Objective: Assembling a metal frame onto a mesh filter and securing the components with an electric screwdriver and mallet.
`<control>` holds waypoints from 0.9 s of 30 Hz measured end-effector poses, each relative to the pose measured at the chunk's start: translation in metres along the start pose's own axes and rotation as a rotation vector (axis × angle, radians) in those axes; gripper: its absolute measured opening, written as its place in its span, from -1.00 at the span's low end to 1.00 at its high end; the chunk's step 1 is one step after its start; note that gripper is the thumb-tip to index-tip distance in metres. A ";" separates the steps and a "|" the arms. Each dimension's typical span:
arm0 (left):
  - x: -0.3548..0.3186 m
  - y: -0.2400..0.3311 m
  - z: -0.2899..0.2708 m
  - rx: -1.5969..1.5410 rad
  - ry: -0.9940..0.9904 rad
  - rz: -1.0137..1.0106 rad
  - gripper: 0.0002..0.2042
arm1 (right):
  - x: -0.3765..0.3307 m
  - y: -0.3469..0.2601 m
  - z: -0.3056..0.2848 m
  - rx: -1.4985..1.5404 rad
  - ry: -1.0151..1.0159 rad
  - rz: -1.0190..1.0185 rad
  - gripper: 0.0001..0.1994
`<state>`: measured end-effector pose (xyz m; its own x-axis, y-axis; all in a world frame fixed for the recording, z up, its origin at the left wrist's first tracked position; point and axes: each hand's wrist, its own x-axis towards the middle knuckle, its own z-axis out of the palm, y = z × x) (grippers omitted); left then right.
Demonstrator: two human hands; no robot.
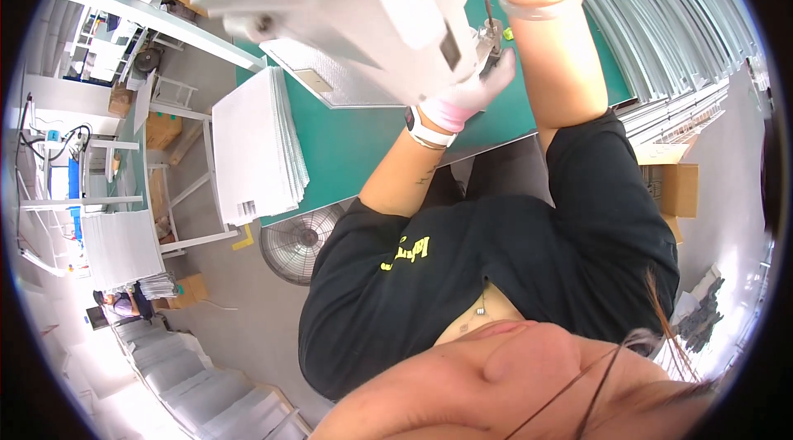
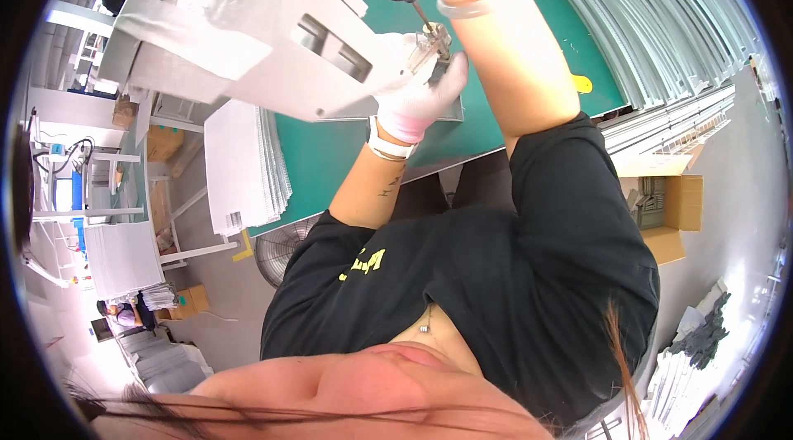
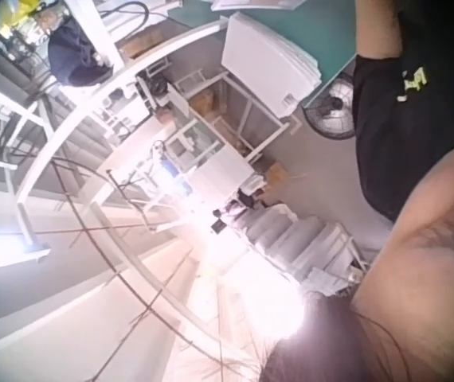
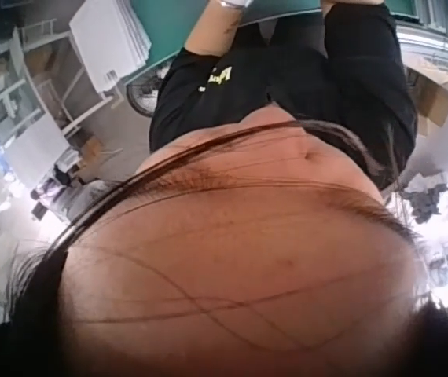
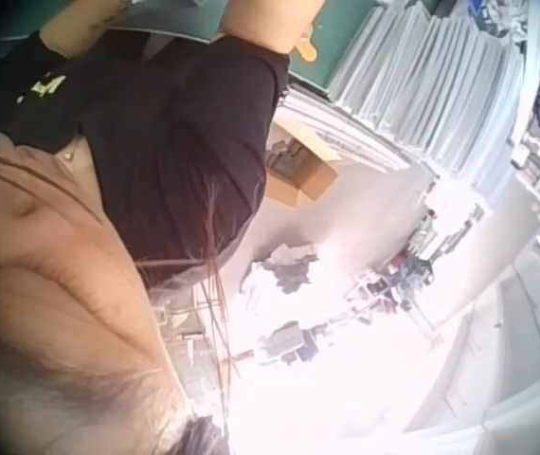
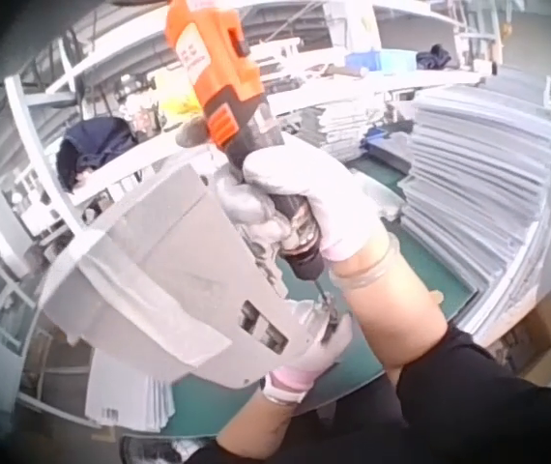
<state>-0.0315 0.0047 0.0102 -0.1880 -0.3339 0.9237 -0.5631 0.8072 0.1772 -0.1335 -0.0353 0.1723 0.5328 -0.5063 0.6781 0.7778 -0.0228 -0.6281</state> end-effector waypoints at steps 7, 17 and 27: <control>-0.030 -0.009 0.003 -0.158 -0.154 -0.181 -0.88 | 0.000 0.021 -0.025 0.123 0.319 0.037 -0.72; -0.032 -0.009 0.000 -0.231 -0.141 -0.069 -0.74 | -0.001 0.035 -0.053 0.085 0.256 -0.173 -0.78; -0.009 0.004 -0.025 0.136 -0.446 -0.146 -0.78 | 0.006 0.087 -0.035 -0.128 0.197 -0.013 -0.73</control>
<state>-0.0122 0.0230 0.0105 -0.4088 -0.6390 0.6516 -0.7035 0.6754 0.2210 -0.0744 -0.0702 0.1085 0.4381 -0.6631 0.6069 0.7288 -0.1333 -0.6716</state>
